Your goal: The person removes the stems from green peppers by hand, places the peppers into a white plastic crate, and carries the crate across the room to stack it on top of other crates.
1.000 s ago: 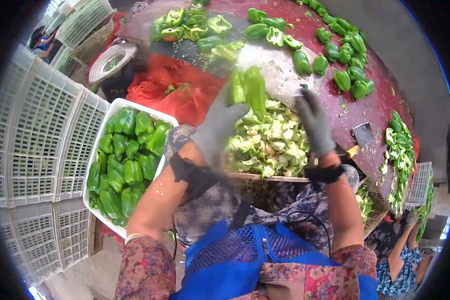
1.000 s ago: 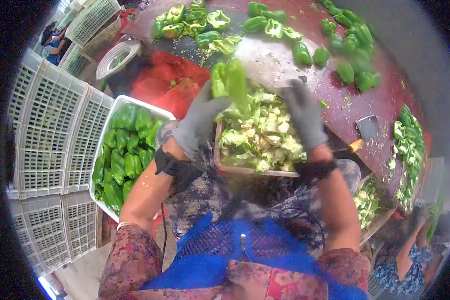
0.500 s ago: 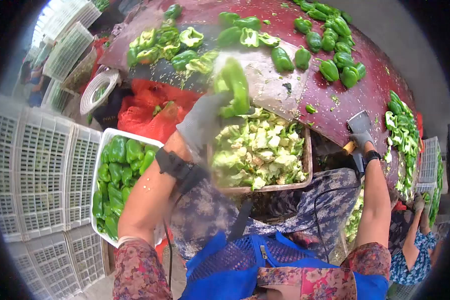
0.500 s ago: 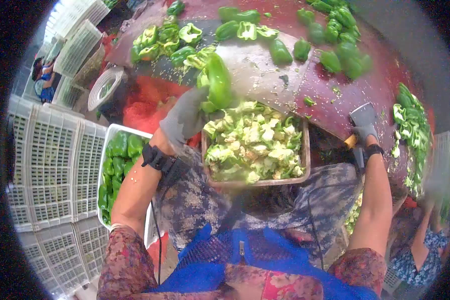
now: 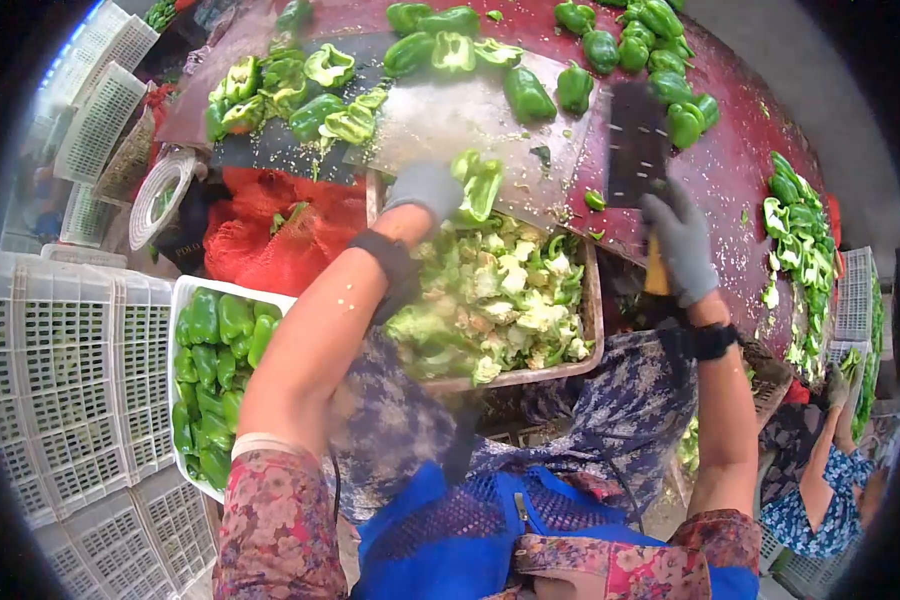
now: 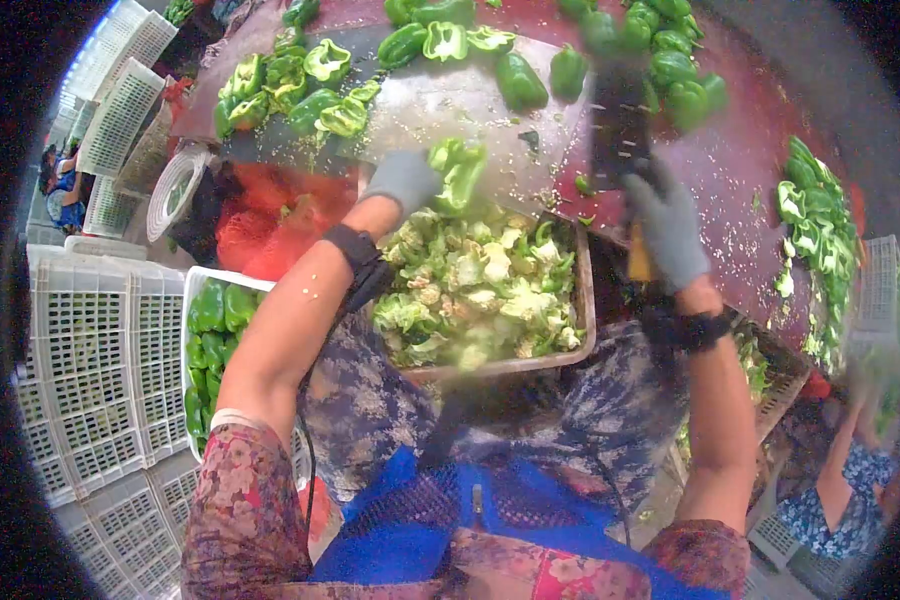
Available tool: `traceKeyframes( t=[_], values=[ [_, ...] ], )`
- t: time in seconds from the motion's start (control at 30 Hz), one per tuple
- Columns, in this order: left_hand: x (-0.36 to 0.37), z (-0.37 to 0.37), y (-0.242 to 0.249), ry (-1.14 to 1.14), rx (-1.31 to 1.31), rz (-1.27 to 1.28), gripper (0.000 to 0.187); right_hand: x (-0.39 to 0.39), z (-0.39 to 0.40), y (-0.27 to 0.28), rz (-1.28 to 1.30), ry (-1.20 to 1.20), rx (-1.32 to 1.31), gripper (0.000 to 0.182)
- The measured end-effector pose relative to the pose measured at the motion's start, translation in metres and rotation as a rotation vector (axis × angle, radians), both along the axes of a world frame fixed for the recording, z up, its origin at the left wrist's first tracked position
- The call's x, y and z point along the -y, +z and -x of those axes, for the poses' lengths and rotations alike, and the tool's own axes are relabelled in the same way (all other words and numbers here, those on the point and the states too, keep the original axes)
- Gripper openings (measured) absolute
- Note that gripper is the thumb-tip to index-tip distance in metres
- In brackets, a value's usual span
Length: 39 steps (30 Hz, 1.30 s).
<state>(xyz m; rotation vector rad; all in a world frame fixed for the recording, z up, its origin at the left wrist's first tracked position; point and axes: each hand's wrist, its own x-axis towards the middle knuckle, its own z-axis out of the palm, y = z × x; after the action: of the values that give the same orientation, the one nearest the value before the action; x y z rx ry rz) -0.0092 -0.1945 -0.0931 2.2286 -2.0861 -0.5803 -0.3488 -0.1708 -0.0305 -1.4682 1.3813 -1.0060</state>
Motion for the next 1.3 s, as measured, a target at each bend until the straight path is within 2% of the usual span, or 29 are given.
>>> traceKeyframes(
  t=[0.03,0.07,0.1,0.13,0.3,0.4,0.5,0.6,0.67,0.7,0.73,0.77,0.8,0.83,0.93,0.97,1.03,1.07,1.1,1.13,1.2,1.23,1.3],
  values=[
    [0.001,0.001,0.0,0.022,0.01,-0.034,0.031,-0.007,-0.025,0.01,-0.009,0.063,-0.13,0.035],
    [0.004,0.003,0.002,0.045,0.023,-0.065,0.031,-0.008,-0.046,0.012,0.139,0.169,-0.299,0.032],
    [0.005,0.005,0.004,0.066,0.035,-0.097,0.03,-0.001,-0.059,-0.013,0.26,0.215,-0.311,0.032],
    [0.006,0.005,0.003,0.08,0.031,-0.091,0.03,-0.004,-0.075,-0.011,0.292,0.254,-0.419,0.032],
    [-0.004,0.012,0.024,0.125,-0.089,-0.045,0.031,-0.002,-0.137,0.016,-0.024,0.43,-0.731,0.03],
    [-0.001,0.006,0.003,0.059,-0.11,0.056,0.036,0.021,-0.157,-0.011,-0.093,0.425,-0.808,0.031],
    [-0.001,-0.002,-0.004,0.082,-0.178,0.091,0.036,0.036,-0.149,-0.06,-0.025,0.364,-0.69,0.036],
    [-0.009,-0.02,0.024,0.033,-0.135,0.219,0.037,0.033,-0.127,-0.072,0.005,0.337,-0.545,0.042],
    [-0.025,-0.044,0.062,0.156,-0.167,0.237,0.027,0.031,-0.114,-0.07,0.022,0.352,-0.473,0.045],
    [-0.04,-0.062,0.086,0.064,-0.028,0.274,0.029,0.024,-0.116,-0.047,-0.021,0.325,-0.414,0.042],
    [-0.051,-0.085,0.091,0.158,-0.115,0.292,0.031,0.018,-0.118,-0.021,-0.064,0.3,-0.361,0.039],
    [-0.063,-0.109,0.096,0.252,-0.204,0.317,0.033,0.021,-0.118,-0.013,0.036,0.288,-0.559,0.036],
    [-0.069,-0.136,0.091,0.528,-0.51,0.322,0.034,0.031,-0.119,-0.007,0.142,0.272,-0.752,0.032],
    [-0.082,-0.163,0.09,0.572,-0.549,0.327,0.032,0.04,-0.119,-0.004,0.254,0.253,-0.94,0.029],
    [-0.136,-0.235,0.08,0.692,-0.67,0.41,0.03,0.063,-0.12,-0.03,0.378,0.39,-1.142,0.022],
    [-0.164,-0.234,0.096,0.781,-0.763,0.393,0.033,0.067,-0.112,-0.047,0.431,0.529,-1.15,0.018],
    [-0.209,-0.28,0.08,0.808,-0.629,0.418,0.034,0.03,-0.101,-0.041,0.494,0.691,-1.028,0.022],
    [-0.239,-0.3,0.075,0.851,-0.592,0.438,0.035,0.015,-0.103,-0.034,0.453,0.769,-1.096,0.024],
    [-0.264,-0.33,0.062,0.977,-0.37,0.351,0.039,-0.007,-0.105,-0.015,0.317,0.84,-1.13,0.022],
    [-0.294,-0.338,0.06,0.972,-0.143,0.403,0.042,-0.015,-0.093,-0.019,0.463,0.893,-0.952,0.029],
    [-0.341,-0.391,0.017,1.203,-0.239,0.326,0.043,-0.039,-0.085,-0.001,0.321,0.764,-0.671,0.037],
    [-0.362,-0.392,0.015,1.236,-0.262,0.395,0.044,-0.039,-0.074,-0.007,0.328,0.687,-0.604,0.035],
    [-0.384,-0.378,0.009,1.266,-0.324,0.524,0.045,-0.025,-0.052,-0.021,0.071,0.322,-0.327,0.033]
  ],
)
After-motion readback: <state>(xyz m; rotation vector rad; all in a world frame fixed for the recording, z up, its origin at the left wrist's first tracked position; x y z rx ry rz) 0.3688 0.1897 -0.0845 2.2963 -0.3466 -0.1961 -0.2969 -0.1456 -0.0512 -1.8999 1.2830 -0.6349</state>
